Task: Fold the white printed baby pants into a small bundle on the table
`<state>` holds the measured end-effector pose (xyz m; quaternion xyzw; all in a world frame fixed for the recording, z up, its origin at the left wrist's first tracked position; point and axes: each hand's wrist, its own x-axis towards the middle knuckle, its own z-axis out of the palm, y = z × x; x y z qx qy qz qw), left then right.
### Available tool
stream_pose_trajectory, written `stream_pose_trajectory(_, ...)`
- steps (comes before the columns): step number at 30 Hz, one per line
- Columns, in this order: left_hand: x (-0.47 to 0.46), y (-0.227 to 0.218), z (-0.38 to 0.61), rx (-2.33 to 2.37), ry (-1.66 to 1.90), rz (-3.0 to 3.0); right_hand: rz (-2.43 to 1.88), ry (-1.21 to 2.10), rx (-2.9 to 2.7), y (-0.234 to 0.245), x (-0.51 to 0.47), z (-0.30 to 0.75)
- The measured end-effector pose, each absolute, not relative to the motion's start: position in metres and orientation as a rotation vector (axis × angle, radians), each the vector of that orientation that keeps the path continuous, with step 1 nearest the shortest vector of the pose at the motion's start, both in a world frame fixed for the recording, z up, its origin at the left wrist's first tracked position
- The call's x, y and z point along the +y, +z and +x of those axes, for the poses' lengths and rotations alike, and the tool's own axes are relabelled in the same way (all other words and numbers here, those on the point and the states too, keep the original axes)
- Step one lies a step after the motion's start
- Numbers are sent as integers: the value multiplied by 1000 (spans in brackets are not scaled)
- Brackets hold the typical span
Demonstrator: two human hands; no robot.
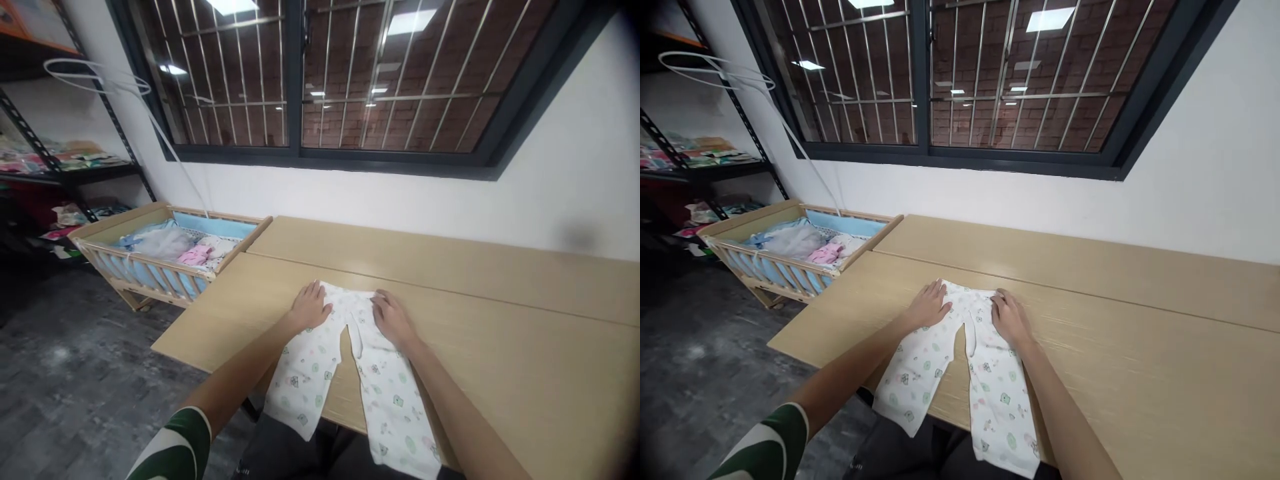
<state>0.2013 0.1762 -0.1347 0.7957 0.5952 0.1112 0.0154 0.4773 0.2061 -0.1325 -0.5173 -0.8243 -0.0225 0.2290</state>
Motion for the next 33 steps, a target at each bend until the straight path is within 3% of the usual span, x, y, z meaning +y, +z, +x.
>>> stream_pose_trajectory(18, 235, -138, 198, 1905, 198, 2431, -1688, -32, -2361, -126, 247, 472)
stream_pose_trajectory(33, 237, -121, 202, 1947, 183, 2440, -1606, 460, -1987, -133, 285, 478)
